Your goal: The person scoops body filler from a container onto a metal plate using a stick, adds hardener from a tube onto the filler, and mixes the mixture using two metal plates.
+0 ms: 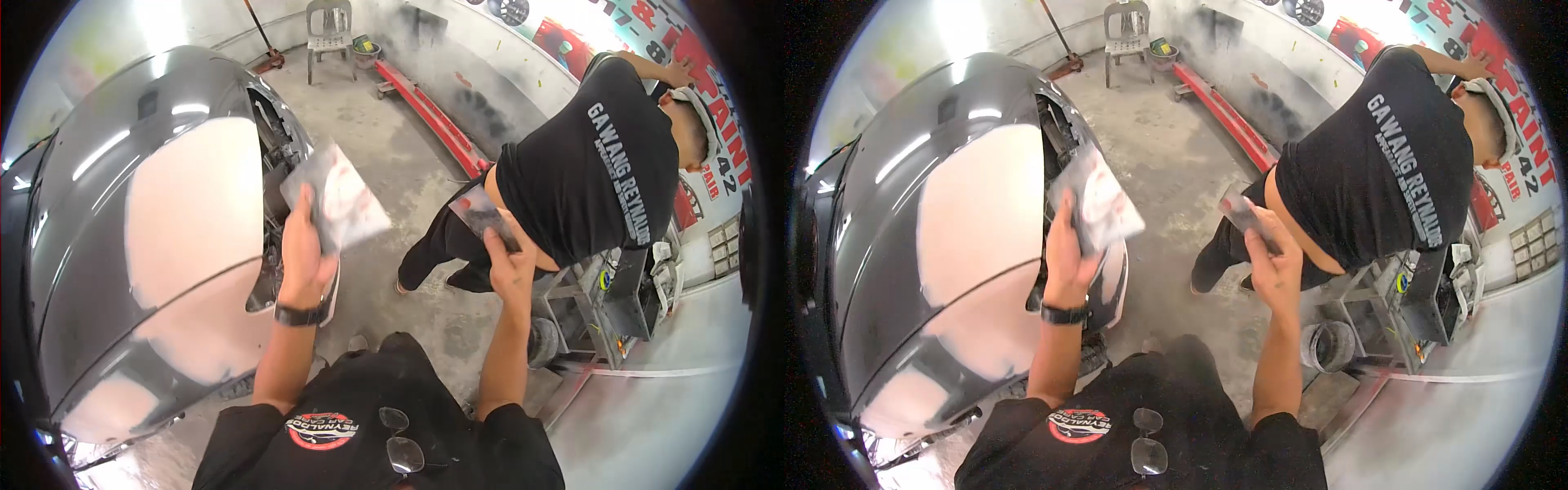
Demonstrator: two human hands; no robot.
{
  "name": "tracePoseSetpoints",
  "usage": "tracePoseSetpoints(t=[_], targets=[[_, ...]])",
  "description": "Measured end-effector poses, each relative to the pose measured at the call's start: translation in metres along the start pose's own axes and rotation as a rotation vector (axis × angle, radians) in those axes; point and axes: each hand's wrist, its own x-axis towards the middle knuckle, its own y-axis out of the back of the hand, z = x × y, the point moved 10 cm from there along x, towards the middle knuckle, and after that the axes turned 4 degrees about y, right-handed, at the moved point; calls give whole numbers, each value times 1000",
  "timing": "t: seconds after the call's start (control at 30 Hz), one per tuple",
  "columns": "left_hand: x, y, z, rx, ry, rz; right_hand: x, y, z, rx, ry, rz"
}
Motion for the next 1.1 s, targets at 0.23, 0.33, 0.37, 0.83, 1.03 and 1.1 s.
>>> tracePoseSetpoints(t=[0.23, 0.33, 0.37, 0.83, 1.03, 1.1], targets=[[181, -29, 43, -167, -152, -1, 85, -33, 77, 285, -263, -27], [259, -28, 56, -240, -183, -1, 94, -63, 116, 541, -430, 20], [279, -31, 61, -218, -207, -8, 105, -78, 120, 697, -424, 35], [494, -8, 26, -178, -129, 229, 164, 12, 196, 456, -592, 288], [607, -24, 8, -242, -114, 270, 301, 32, 246, 398, -567, 256], [638, -35, 11, -245, -103, 304, 366, 19, 274, 374, -547, 174]])
